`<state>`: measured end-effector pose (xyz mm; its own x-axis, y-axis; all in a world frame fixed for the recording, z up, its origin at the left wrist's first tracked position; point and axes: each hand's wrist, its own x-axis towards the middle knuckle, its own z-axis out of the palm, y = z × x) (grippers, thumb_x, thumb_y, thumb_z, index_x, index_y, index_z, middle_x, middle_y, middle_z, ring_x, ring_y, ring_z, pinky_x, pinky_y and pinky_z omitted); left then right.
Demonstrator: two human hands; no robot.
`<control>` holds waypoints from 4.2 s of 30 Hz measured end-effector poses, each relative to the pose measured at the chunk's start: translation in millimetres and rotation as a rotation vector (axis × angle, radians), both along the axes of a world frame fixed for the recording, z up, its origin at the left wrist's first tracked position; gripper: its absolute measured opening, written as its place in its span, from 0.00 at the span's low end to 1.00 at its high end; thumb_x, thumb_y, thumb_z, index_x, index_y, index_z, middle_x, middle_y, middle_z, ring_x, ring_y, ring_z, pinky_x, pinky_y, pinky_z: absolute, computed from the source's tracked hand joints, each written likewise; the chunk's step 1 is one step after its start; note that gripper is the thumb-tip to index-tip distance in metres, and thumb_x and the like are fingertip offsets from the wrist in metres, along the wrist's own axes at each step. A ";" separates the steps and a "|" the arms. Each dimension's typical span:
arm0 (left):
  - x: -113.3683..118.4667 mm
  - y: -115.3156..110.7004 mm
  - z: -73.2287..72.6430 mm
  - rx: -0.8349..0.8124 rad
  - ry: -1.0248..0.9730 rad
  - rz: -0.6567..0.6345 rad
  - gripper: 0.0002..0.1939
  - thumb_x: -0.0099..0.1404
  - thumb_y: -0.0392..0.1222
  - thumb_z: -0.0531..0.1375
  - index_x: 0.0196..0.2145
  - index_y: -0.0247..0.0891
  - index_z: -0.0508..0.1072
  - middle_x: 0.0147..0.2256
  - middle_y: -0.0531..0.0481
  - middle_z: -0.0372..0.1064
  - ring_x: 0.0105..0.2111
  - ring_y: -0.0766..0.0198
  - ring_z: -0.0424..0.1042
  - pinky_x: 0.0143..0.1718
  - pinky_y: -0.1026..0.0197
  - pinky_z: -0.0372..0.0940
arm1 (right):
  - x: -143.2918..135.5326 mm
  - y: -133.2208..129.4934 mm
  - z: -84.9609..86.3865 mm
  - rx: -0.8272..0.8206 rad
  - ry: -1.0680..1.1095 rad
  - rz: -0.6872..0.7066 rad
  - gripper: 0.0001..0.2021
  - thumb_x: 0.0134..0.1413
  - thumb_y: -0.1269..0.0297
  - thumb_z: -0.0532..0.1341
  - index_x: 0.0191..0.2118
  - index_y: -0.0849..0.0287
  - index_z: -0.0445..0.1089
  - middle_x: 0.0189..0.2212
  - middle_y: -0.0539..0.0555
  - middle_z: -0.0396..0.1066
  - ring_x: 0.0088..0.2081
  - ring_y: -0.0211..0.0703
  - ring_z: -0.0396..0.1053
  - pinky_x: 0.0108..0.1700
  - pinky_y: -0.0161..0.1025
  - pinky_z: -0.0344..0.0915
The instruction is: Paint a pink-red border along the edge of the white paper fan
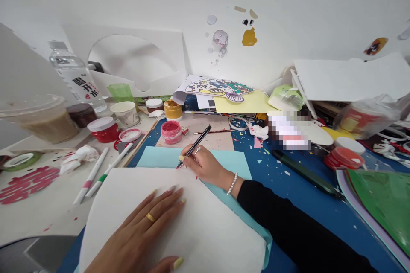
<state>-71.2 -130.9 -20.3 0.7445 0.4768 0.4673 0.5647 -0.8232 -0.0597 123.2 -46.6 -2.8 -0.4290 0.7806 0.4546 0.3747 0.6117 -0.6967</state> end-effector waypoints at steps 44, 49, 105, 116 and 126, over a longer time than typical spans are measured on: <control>0.2 -0.7 2.5 -0.034 0.015 0.017 0.34 0.57 0.57 0.52 0.56 0.37 0.53 0.56 0.47 0.52 0.55 0.56 0.54 0.53 0.53 0.56 | 1.8 0.3 0.0 0.055 -0.008 -0.119 0.07 0.56 0.66 0.49 0.30 0.59 0.60 0.25 0.51 0.62 0.29 0.39 0.61 0.35 0.37 0.58; -0.6 -0.2 0.1 -0.064 0.020 0.015 0.34 0.57 0.57 0.52 0.57 0.38 0.52 0.56 0.46 0.52 0.55 0.55 0.54 0.53 0.52 0.55 | 2.4 0.7 -0.8 0.065 -0.013 -0.156 0.06 0.56 0.66 0.49 0.30 0.59 0.59 0.25 0.51 0.62 0.29 0.38 0.60 0.34 0.37 0.58; 1.3 -3.7 11.5 -0.106 0.012 0.026 0.32 0.57 0.56 0.53 0.56 0.38 0.55 0.55 0.45 0.56 0.54 0.55 0.56 0.52 0.52 0.57 | 1.5 -1.0 2.1 0.036 -0.004 -0.108 0.09 0.56 0.63 0.50 0.27 0.59 0.60 0.25 0.50 0.63 0.28 0.38 0.61 0.34 0.36 0.59; 3.3 -3.0 15.0 -0.057 0.036 0.024 0.31 0.58 0.56 0.52 0.53 0.35 0.58 0.54 0.44 0.57 0.53 0.55 0.58 0.50 0.52 0.60 | 1.0 -1.4 2.5 -0.007 0.007 -0.034 0.08 0.56 0.64 0.50 0.29 0.59 0.61 0.24 0.50 0.63 0.27 0.37 0.63 0.33 0.35 0.60; 3.1 -4.2 13.1 -0.054 0.039 0.030 0.31 0.58 0.56 0.52 0.54 0.35 0.58 0.55 0.46 0.56 0.53 0.55 0.57 0.50 0.51 0.60 | 1.0 -1.1 1.3 -0.017 -0.002 0.001 0.08 0.56 0.63 0.50 0.31 0.60 0.61 0.25 0.51 0.65 0.28 0.37 0.64 0.34 0.36 0.60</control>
